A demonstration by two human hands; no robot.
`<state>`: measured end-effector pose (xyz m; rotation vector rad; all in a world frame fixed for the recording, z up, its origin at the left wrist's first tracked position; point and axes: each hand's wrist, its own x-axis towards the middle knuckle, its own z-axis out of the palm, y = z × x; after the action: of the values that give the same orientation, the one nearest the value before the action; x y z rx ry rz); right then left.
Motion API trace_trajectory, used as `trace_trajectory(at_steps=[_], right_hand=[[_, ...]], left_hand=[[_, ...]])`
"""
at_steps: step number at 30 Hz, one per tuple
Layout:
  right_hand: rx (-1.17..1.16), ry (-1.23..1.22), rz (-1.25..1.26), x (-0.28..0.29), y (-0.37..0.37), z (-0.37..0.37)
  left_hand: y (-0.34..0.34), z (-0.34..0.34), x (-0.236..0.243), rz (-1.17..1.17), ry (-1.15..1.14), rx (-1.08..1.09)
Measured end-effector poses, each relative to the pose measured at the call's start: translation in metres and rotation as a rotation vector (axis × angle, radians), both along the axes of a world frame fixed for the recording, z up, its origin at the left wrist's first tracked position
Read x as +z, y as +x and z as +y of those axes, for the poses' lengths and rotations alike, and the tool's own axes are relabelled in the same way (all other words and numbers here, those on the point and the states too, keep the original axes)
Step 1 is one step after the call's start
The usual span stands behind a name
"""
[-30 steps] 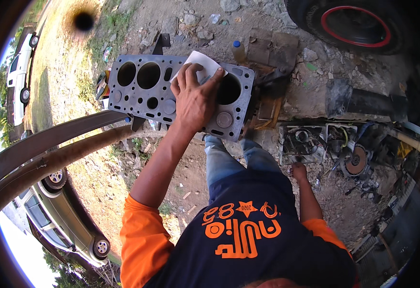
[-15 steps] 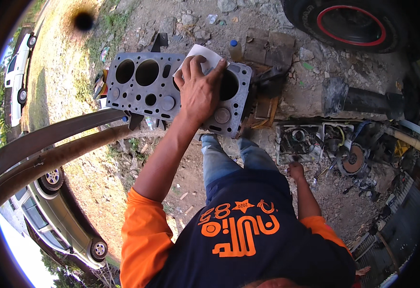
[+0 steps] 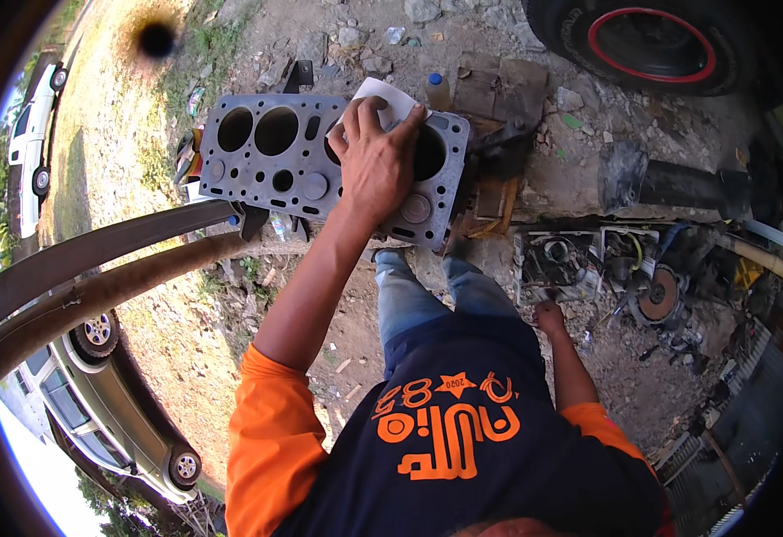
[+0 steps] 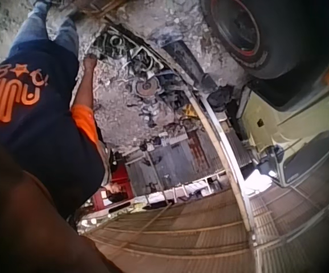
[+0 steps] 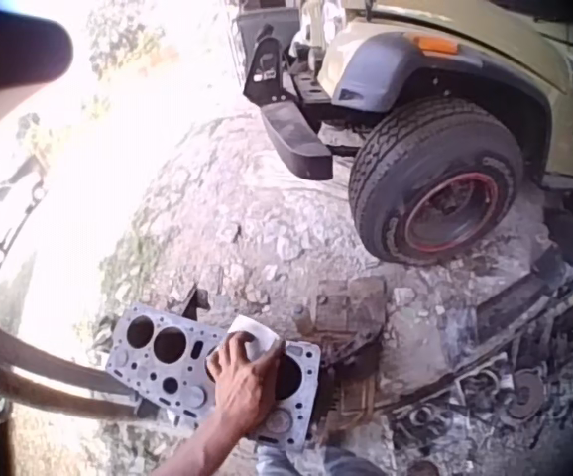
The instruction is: The person cleans and sands the surface and cylinder walls of an engine block using a cloth and a piece of sandpaper.
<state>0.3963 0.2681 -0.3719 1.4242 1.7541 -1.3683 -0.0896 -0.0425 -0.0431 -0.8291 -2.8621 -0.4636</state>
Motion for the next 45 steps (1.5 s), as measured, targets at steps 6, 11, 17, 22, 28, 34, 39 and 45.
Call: trace_trajectory(at_steps=[6, 11, 17, 22, 28, 34, 39, 45], right_hand=[[-0.044, -0.010, 0.009, 0.008, -0.002, -0.006], [-0.054, -0.020, -0.005, 0.006, -0.001, -0.002], [-0.055, -0.018, 0.013, -0.002, 0.006, 0.000], [-0.104, -0.037, 0.018, 0.005, -0.010, -0.007], [-0.044, -0.021, 0.013, -0.004, -0.004, 0.001], [-0.065, -0.036, 0.000, -0.002, -0.013, 0.003], [-0.075, -0.033, -0.010, 0.001, -0.013, 0.002], [-0.135, -0.060, -0.014, 0.014, -0.018, -0.007]], left_hand=[[0.009, -0.006, -0.003, -0.012, 0.017, -0.005], [0.005, 0.003, -0.006, 0.009, -0.008, 0.007], [-0.003, 0.013, 0.004, -0.040, 0.017, 0.007], [0.011, -0.001, 0.000, -0.037, 0.029, 0.001], [0.006, 0.003, 0.000, -0.017, 0.036, -0.017], [0.008, 0.013, -0.006, -0.008, 0.048, -0.040], [-0.004, 0.008, 0.001, 0.017, -0.012, 0.024], [0.006, 0.012, 0.002, 0.046, -0.028, 0.005]])
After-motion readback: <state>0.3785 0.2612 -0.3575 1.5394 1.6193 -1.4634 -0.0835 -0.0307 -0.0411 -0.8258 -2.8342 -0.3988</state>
